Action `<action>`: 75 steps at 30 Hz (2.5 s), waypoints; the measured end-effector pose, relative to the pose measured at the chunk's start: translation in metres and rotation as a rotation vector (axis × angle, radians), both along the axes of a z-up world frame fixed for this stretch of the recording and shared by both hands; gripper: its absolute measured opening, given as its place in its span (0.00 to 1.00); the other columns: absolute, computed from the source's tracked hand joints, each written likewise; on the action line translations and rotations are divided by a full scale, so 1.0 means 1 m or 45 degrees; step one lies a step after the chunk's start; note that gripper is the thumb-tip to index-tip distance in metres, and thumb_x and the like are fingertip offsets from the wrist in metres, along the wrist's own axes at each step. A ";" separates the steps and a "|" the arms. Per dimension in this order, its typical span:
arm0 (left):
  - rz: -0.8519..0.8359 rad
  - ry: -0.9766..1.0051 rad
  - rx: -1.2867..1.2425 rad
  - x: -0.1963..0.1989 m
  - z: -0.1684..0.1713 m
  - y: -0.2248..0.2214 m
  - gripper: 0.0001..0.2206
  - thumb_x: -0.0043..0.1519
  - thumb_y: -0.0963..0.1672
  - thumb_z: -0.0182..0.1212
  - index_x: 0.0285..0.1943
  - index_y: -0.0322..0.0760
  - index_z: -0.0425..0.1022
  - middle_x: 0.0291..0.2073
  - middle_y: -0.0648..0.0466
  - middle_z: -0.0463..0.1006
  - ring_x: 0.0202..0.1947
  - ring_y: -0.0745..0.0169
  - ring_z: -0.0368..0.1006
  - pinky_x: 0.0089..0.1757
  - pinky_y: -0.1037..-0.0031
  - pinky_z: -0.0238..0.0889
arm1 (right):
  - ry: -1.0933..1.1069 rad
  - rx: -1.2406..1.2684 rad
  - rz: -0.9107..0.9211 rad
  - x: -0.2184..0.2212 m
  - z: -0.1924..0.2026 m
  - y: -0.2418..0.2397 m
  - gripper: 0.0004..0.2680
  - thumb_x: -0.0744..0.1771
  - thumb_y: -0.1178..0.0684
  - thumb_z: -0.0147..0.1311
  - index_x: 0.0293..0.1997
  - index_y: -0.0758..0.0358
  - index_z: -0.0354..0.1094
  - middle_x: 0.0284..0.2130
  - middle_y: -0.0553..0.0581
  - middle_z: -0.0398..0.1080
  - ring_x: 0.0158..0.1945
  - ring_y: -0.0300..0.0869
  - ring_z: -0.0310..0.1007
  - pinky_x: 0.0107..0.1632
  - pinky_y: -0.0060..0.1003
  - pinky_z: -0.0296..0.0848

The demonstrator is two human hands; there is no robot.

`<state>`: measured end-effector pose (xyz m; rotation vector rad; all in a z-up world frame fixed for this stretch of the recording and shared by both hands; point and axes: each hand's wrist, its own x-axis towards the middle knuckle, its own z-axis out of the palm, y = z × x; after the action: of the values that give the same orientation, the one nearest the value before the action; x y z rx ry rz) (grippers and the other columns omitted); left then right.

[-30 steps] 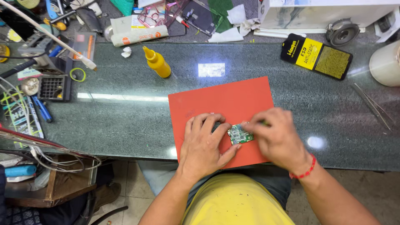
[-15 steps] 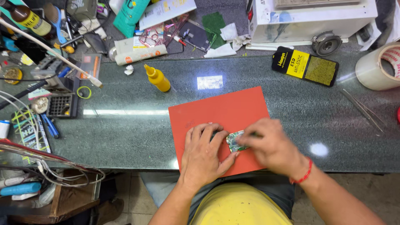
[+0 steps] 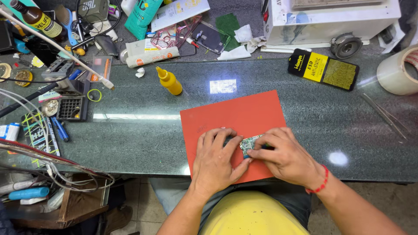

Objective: The person cleans a small green circuit board using a blue-bristled brush. They scrub various surface components while holding the board steady on a red silicone mat.

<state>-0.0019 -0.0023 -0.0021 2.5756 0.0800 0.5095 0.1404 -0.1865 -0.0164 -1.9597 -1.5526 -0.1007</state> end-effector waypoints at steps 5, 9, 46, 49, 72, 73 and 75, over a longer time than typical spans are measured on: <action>0.009 -0.015 0.006 0.001 0.000 -0.001 0.22 0.52 0.51 0.72 0.51 0.39 0.80 0.53 0.50 0.74 0.57 0.46 0.65 0.58 0.53 0.54 | 0.052 0.014 -0.284 0.013 -0.002 -0.015 0.10 0.62 0.63 0.57 0.42 0.52 0.79 0.37 0.47 0.73 0.45 0.45 0.70 0.52 0.43 0.63; -0.003 -0.039 -0.005 0.004 0.002 0.004 0.21 0.50 0.51 0.73 0.48 0.39 0.80 0.51 0.51 0.75 0.56 0.48 0.66 0.58 0.50 0.53 | 0.017 -0.027 -0.098 0.004 -0.001 -0.014 0.11 0.59 0.63 0.57 0.39 0.51 0.78 0.37 0.48 0.73 0.46 0.46 0.71 0.52 0.44 0.63; -0.103 -0.039 -0.127 0.000 -0.004 0.008 0.20 0.50 0.50 0.71 0.48 0.37 0.79 0.43 0.50 0.74 0.53 0.47 0.67 0.57 0.53 0.55 | 0.294 -0.369 -0.537 -0.065 0.030 -0.011 0.16 0.61 0.58 0.59 0.54 0.61 0.74 0.30 0.58 0.71 0.28 0.51 0.74 0.33 0.44 0.73; -0.111 -0.068 -0.081 0.000 -0.004 0.009 0.20 0.50 0.50 0.71 0.48 0.37 0.79 0.43 0.50 0.74 0.54 0.47 0.67 0.57 0.53 0.55 | 0.289 -0.364 -0.529 -0.056 0.026 -0.003 0.15 0.62 0.59 0.59 0.54 0.62 0.74 0.33 0.60 0.71 0.29 0.54 0.74 0.33 0.45 0.73; -0.105 -0.077 -0.102 0.001 -0.001 0.009 0.19 0.51 0.50 0.70 0.48 0.38 0.78 0.43 0.49 0.73 0.53 0.46 0.67 0.56 0.52 0.56 | 0.168 -0.382 -0.437 -0.061 0.038 -0.009 0.16 0.60 0.60 0.60 0.52 0.63 0.75 0.33 0.59 0.71 0.32 0.53 0.75 0.36 0.44 0.73; -0.087 -0.079 -0.110 0.001 -0.003 0.011 0.19 0.51 0.50 0.70 0.48 0.38 0.78 0.43 0.49 0.73 0.53 0.46 0.67 0.56 0.52 0.56 | 0.184 -0.382 -0.462 -0.064 0.038 -0.010 0.16 0.59 0.60 0.59 0.52 0.61 0.75 0.33 0.57 0.72 0.31 0.51 0.75 0.36 0.43 0.74; -0.100 -0.031 -0.102 -0.002 -0.006 0.009 0.20 0.52 0.50 0.70 0.49 0.37 0.78 0.44 0.49 0.73 0.53 0.47 0.67 0.56 0.53 0.56 | 0.205 -0.425 -0.443 -0.053 0.033 -0.008 0.16 0.60 0.60 0.60 0.53 0.61 0.75 0.34 0.58 0.71 0.32 0.52 0.75 0.36 0.43 0.74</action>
<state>-0.0040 0.0067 -0.0080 2.4831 -0.0091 0.4985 0.0871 -0.1947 0.0170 -2.4201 -1.1703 0.1807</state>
